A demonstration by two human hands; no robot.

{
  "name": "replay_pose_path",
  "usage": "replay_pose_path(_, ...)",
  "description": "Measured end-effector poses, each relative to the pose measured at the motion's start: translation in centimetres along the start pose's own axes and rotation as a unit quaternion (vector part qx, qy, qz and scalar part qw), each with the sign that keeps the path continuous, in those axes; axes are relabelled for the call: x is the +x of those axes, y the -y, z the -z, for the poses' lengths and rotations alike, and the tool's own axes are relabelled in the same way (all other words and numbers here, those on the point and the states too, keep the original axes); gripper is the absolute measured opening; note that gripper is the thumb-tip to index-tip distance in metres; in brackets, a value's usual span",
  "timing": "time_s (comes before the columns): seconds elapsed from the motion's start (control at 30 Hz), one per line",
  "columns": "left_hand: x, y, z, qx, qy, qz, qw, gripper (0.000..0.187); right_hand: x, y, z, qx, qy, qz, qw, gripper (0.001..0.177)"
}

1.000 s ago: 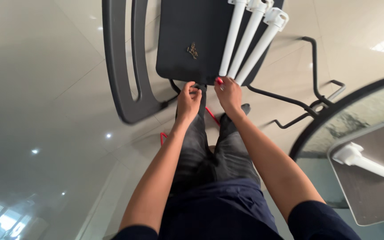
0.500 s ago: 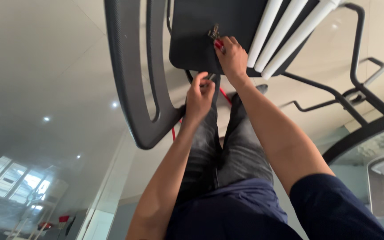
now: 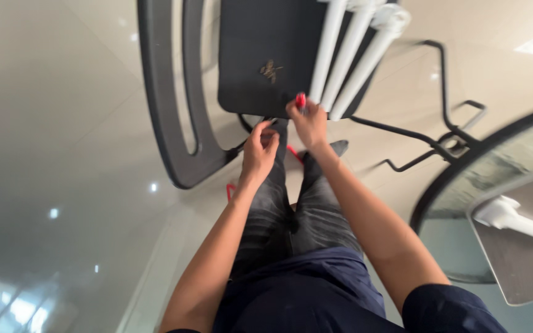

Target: The person flips a tabletop onto a glass table and attaches a white plastic leg using a screwdriver. They insert screws into the leg bracket and tighten them to secure the leg to the tabletop.

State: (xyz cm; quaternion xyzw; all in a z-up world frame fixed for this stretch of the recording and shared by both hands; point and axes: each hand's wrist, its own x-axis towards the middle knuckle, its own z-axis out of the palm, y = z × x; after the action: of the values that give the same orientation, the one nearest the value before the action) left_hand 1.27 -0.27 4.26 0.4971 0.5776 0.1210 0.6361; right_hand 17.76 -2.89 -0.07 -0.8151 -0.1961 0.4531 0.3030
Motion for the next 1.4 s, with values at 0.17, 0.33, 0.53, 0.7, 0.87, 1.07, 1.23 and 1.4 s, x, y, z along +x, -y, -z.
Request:
replay_pose_path(0.17, -4.3, -2.9, -3.6, 0.051, 0.047, -0.047, 0.997, 0.031, -8.6, -0.8, 6.6, 0.230, 0.024, -0.084, 0.969, 0.014)
replay_pose_path(0.33, -10.3, -5.9, -9.0, 0.038, 0.126, -0.078, 0.988, 0.025, -17.5, -2.0, 14.4, 0.355, 0.022, -0.125, 0.926, 0.011)
replay_pose_path(0.53, -17.4, -7.4, -17.3, 0.010, 0.222, -0.109, 0.969, 0.020, -25.1, -5.3, 23.4, 0.407, -0.018, -0.074, 0.910, 0.010)
replay_pose_path(0.7, -21.8, -6.6, -23.1, 0.001, 0.294, -0.096, 0.951, 0.019, -30.3, -9.0, 29.2, 0.454, -0.043, -0.025, 0.890, 0.010)
replay_pose_path(0.87, -25.0, -6.1, -28.3, 0.061, 0.372, -0.123, 0.918, 0.019, -35.4, -13.1, 33.7, 0.416, -0.109, -0.031, 0.902, 0.009)
replay_pose_path(1.07, -26.9, -8.3, -33.0, 0.149, 0.420, -0.248, 0.860, 0.017, -37.9, -17.1, 37.8, 0.441, -0.134, -0.018, 0.887, 0.011)
replay_pose_path(1.23, -27.1, -10.7, -34.9, 0.162, 0.443, -0.305, 0.827, 0.016, -38.1, -17.9, 39.8, 0.427, -0.139, -0.012, 0.894, 0.013)
replay_pose_path(1.4, -26.0, -12.1, -35.5, 0.189, 0.434, -0.293, 0.831, 0.017, -36.8, -16.4, 40.4, 0.401, -0.154, -0.012, 0.903, 0.011)
